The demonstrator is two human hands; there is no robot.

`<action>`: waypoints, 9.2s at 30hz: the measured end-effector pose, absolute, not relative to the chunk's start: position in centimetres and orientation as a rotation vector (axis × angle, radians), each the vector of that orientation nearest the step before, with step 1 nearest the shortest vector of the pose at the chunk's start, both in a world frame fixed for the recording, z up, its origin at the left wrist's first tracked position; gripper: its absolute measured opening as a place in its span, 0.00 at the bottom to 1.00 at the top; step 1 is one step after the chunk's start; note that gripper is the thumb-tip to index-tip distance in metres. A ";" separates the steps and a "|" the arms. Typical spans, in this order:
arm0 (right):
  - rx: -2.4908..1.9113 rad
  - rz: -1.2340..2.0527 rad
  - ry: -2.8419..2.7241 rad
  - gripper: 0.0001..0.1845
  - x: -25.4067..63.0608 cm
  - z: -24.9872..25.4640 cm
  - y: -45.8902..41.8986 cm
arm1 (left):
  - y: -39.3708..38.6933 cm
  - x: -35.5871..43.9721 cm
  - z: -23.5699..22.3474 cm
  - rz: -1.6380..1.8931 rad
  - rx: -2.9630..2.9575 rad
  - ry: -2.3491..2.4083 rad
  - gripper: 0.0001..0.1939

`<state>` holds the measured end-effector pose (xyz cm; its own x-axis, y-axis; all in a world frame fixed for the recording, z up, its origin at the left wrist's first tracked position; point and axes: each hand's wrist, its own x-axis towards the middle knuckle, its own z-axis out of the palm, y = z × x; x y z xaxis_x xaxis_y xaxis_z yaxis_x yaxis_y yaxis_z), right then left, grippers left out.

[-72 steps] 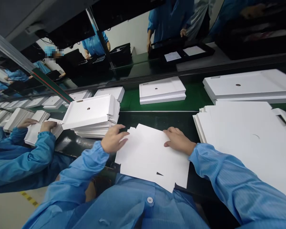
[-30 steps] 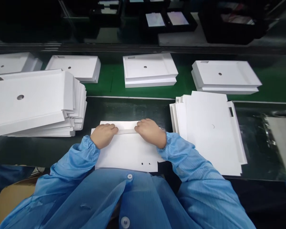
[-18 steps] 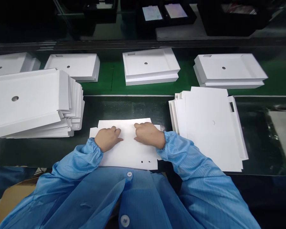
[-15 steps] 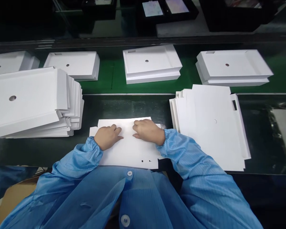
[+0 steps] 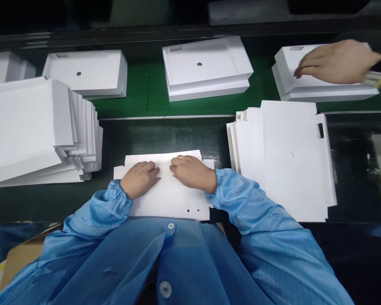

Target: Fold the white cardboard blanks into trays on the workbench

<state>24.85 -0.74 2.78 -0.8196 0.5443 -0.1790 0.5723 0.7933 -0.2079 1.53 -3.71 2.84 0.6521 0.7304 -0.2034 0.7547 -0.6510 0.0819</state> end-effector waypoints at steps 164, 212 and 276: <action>1.145 -0.219 3.015 0.22 33.0 1.6 -1.4 | -1.1 -2.6 -0.5 0.425 2.867 1.175 0.13; 0.864 0.210 3.340 0.19 18.0 -0.7 -1.7 | -3.5 -6.0 -1.5 0.597 2.979 1.152 0.12; 1.030 -0.346 3.094 0.21 32.6 3.1 -2.1 | -2.7 -6.0 -1.0 0.742 2.646 1.242 0.13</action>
